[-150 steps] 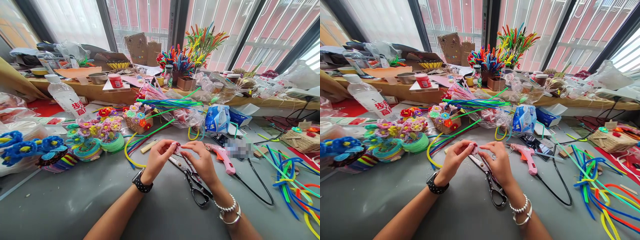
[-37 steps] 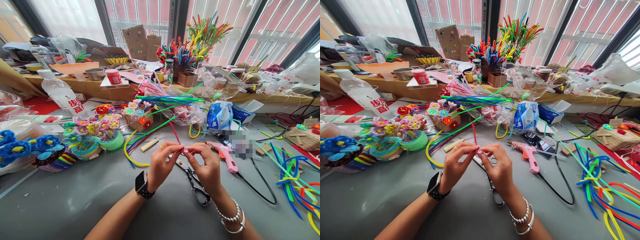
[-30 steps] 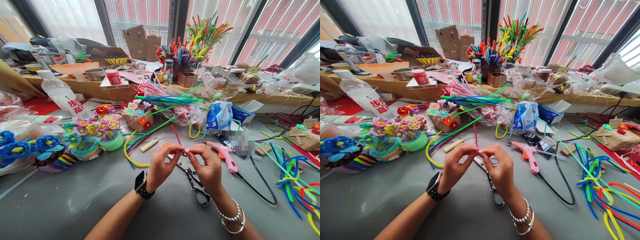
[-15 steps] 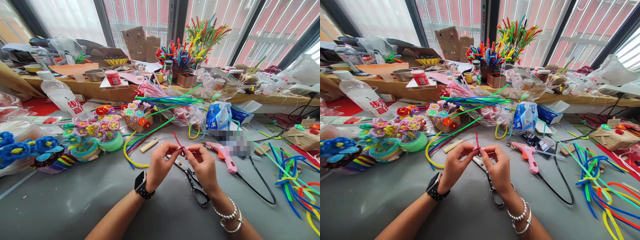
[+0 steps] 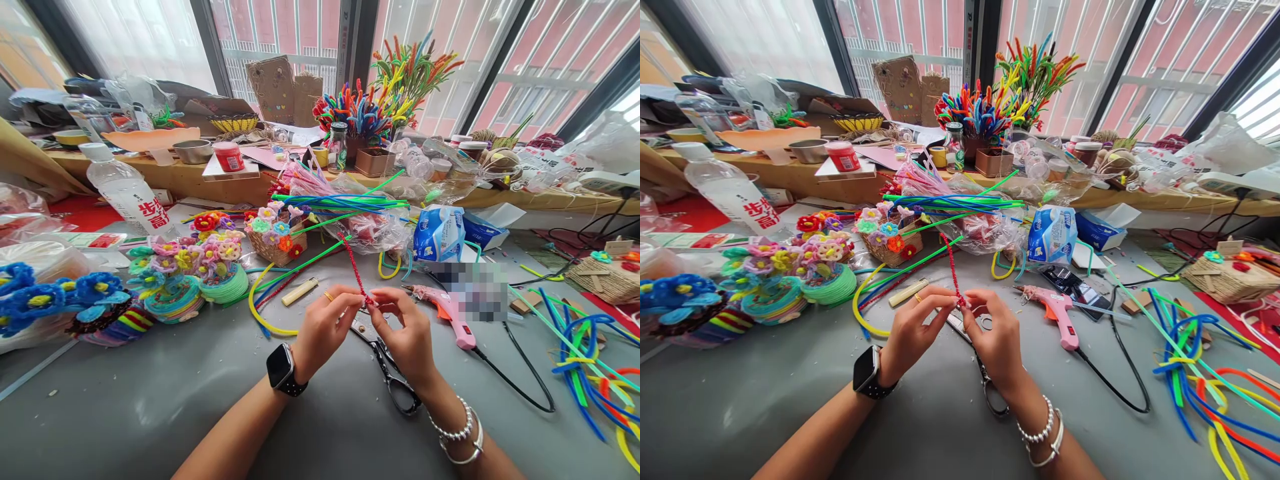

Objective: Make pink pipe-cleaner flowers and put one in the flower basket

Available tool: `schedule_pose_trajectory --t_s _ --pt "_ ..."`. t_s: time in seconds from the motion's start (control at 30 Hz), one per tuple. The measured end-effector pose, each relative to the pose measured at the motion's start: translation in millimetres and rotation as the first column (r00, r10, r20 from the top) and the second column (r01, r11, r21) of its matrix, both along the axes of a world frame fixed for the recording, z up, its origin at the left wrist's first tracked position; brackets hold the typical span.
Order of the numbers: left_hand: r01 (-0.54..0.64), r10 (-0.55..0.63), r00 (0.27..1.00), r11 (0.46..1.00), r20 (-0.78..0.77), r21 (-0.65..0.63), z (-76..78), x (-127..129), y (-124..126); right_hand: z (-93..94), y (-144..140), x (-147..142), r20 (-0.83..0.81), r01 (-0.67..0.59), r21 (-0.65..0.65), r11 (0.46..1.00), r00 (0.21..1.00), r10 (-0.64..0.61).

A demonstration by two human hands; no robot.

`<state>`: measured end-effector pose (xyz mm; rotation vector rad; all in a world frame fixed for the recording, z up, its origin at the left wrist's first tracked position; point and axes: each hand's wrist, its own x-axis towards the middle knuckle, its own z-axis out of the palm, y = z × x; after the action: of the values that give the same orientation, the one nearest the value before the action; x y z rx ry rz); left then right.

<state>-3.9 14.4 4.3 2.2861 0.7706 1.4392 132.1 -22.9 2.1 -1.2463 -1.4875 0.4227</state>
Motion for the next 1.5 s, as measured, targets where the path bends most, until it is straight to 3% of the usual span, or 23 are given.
schedule_pose_trajectory --t_s 0.23,0.33,0.57,0.7,0.77,0.87,0.93,1.07,1.17,1.27,1.4,1.5 --pt "-0.001 -0.011 0.999 0.962 -0.044 -0.272 -3.6 5.7 -1.7 -1.2 1.5 -0.7 0.119 0.030 0.117 0.993 0.992 -0.044" --pt "-0.011 0.003 1.000 0.947 -0.026 -0.321 -3.9 5.9 -1.8 -1.2 1.5 -0.6 0.141 0.029 0.105 0.994 0.989 -0.043" --pt "0.095 -0.072 0.995 0.910 0.072 -0.404 0.0 4.6 -2.7 -0.1 0.5 -0.5 0.076 0.034 0.059 0.998 0.996 -0.038" --pt "0.142 -0.076 0.984 0.878 0.159 -0.457 1.7 1.0 1.2 4.4 2.3 3.6 -0.030 -0.073 -0.040 0.997 0.997 0.072" --pt "0.233 -0.105 0.961 0.809 0.257 -0.540 3.8 -1.8 4.1 5.8 3.8 7.0 -0.110 -0.118 -0.088 0.989 0.988 0.108" --pt "0.405 -0.200 0.909 0.627 0.366 -0.665 8.8 -4.7 6.0 4.9 6.5 11.0 -0.245 -0.137 -0.160 0.978 0.965 0.095" --pt "0.479 -0.270 0.878 0.523 0.396 -0.705 12.7 -5.2 4.7 3.3 8.2 11.9 -0.362 -0.227 -0.227 0.947 0.923 0.134" --pt "0.575 -0.418 0.797 0.304 0.436 -0.759 19.1 -4.9 -0.5 2.5 9.8 11.2 -0.579 -0.432 -0.328 0.840 0.794 0.182" --pt "0.599 -0.437 0.762 0.193 0.478 -0.777 19.3 -5.0 -2.0 3.4 9.8 11.0 -0.675 -0.449 -0.331 0.830 0.727 0.124" --pt "0.599 -0.389 0.773 0.189 0.501 -0.778 15.3 -5.2 -0.5 3.1 10.3 11.7 -0.729 -0.406 -0.315 0.858 0.682 0.055" --pt "0.572 -0.318 0.811 0.252 0.491 -0.781 9.9 -5.3 2.4 1.2 12.1 13.1 -0.724 -0.311 -0.320 0.895 0.690 -0.019" --pt "0.570 -0.297 0.816 0.261 0.496 -0.779 9.3 -5.8 3.5 1.2 12.7 13.6 -0.732 -0.280 -0.299 0.912 0.680 -0.031"
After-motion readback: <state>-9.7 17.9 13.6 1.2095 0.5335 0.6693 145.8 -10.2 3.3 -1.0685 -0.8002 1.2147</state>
